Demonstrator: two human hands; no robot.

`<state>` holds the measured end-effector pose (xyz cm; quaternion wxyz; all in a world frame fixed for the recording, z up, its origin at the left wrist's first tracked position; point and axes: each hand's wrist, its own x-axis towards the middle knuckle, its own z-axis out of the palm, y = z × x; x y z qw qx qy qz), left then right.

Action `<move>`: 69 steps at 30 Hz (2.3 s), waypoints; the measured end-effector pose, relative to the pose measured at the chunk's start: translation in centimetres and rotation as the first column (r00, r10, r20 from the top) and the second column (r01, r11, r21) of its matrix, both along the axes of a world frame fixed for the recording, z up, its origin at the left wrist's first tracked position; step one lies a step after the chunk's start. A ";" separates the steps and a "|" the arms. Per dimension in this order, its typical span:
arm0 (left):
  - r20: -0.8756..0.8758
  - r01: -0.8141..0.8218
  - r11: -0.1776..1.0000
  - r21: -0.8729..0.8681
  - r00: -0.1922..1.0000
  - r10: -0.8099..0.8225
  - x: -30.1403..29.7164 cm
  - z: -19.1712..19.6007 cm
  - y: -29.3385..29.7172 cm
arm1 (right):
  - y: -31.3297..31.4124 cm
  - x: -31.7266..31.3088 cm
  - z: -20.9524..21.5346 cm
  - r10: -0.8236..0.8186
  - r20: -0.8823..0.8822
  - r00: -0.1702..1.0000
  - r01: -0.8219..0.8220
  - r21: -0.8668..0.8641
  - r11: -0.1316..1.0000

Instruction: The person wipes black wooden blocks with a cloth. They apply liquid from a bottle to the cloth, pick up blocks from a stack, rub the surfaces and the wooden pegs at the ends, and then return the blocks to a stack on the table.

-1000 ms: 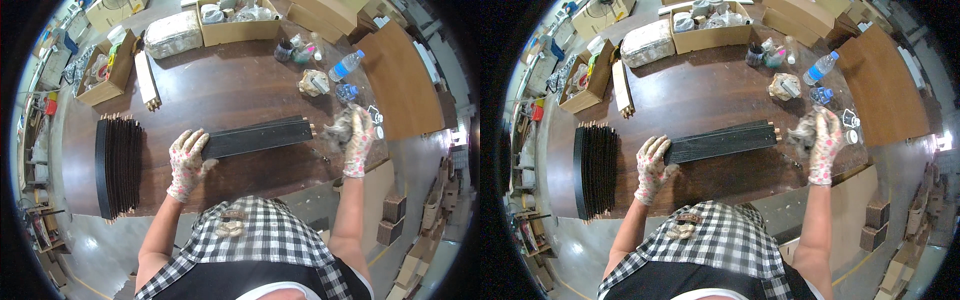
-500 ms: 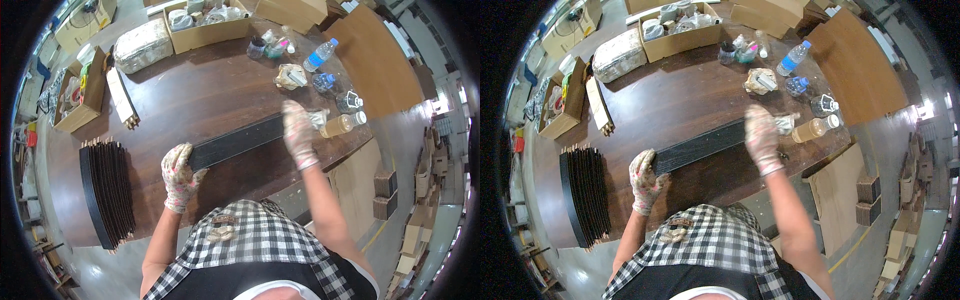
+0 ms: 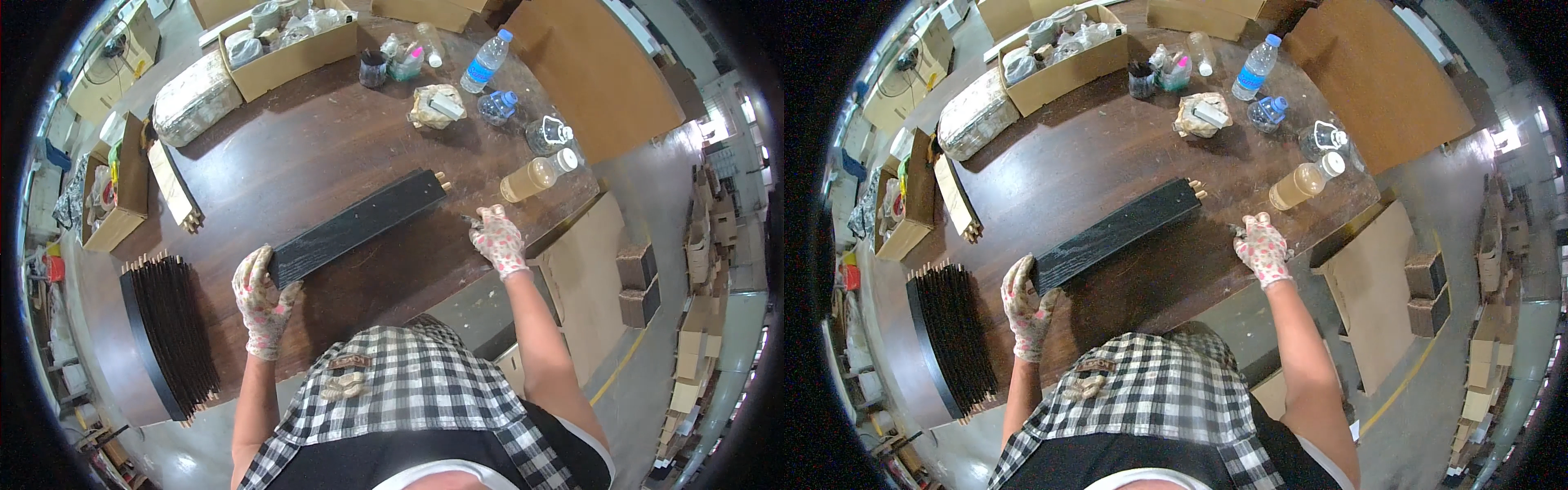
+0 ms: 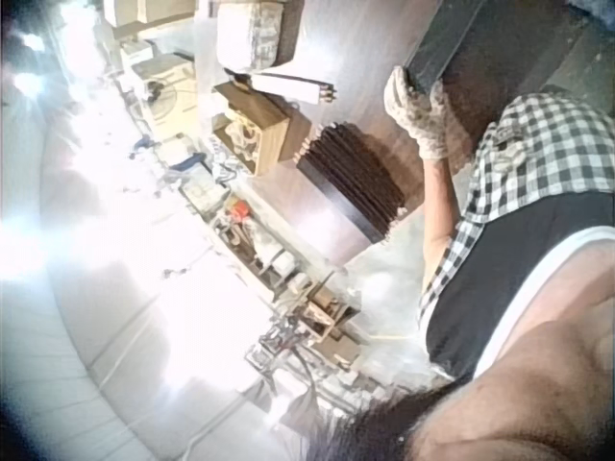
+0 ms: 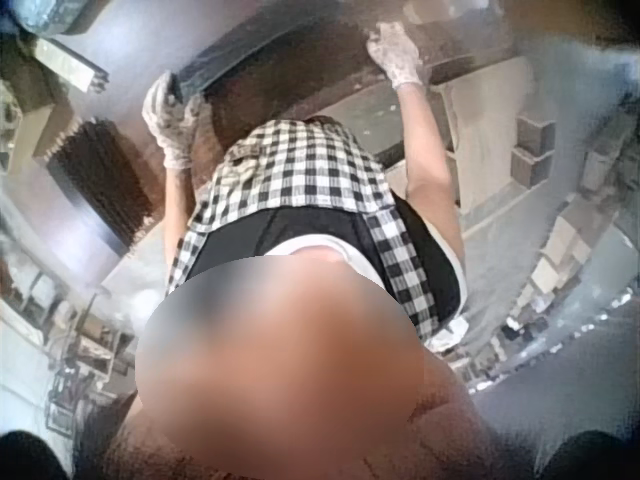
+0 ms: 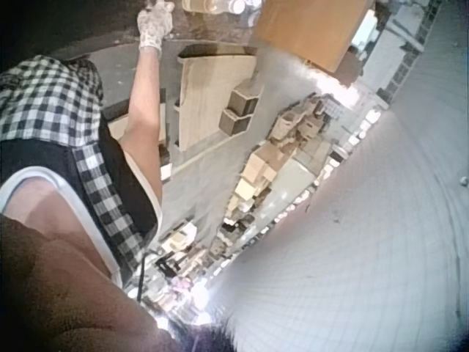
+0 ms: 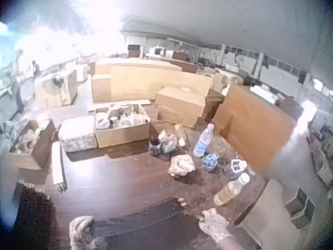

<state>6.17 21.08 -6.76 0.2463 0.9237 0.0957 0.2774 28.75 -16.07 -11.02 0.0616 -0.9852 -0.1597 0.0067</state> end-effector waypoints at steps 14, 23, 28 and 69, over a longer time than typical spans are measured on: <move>-0.046 0.353 0.904 -0.241 0.926 -0.374 1.4 7.7 -7.7 | 1.8 -2.4 8.8 0.143 -0.540 0.829 0.284 0.629 0.723; 0.043 0.281 0.523 -0.805 0.907 -0.420 5.4 7.0 -9.8 | 9.5 -9.3 14.1 0.558 -0.226 0.798 -0.241 0.729 0.640; 0.219 0.369 0.868 -0.334 0.925 -0.309 4.3 6.2 -6.8 | 10.4 -9.3 14.7 0.471 -0.510 0.720 0.176 0.790 0.587; -0.015 0.150 0.981 -0.120 0.988 -0.153 1.0 1.5 0.0 | 14.7 -4.4 10.4 0.439 0.042 0.898 -0.436 -0.056 0.898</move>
